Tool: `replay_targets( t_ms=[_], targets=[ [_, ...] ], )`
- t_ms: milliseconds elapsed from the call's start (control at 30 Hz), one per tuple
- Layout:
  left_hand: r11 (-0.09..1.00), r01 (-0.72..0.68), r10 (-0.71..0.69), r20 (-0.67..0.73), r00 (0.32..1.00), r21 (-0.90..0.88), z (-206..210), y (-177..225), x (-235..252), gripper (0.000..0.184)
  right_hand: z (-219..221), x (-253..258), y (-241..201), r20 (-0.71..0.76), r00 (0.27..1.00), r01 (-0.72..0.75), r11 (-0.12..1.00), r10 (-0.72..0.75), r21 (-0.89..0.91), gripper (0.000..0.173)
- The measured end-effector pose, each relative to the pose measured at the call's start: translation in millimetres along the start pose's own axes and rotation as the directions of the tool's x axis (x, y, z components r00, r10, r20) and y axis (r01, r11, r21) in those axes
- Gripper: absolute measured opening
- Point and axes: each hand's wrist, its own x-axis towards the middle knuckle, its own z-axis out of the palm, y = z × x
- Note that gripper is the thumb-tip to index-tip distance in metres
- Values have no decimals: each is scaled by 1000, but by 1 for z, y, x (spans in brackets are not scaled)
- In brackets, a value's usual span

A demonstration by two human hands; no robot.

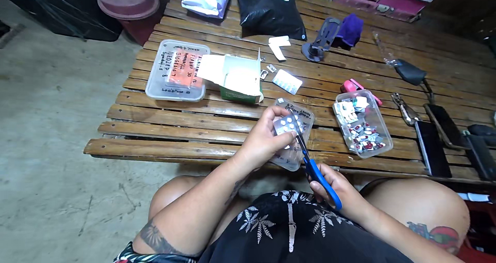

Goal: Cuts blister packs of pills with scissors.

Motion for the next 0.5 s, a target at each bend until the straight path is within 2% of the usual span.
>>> replay_targets(
  t_ms=[400,500],
  targets=[
    [999,25,-24,-28,999,34,-1,-1,1,53,0,0,-2,-24,999,-36,999,37,21,29],
    [997,34,-32,-32,999,69,-2,-1,1,48,1,0,-2,-31,999,-32,999,33,32,29]
  ],
)
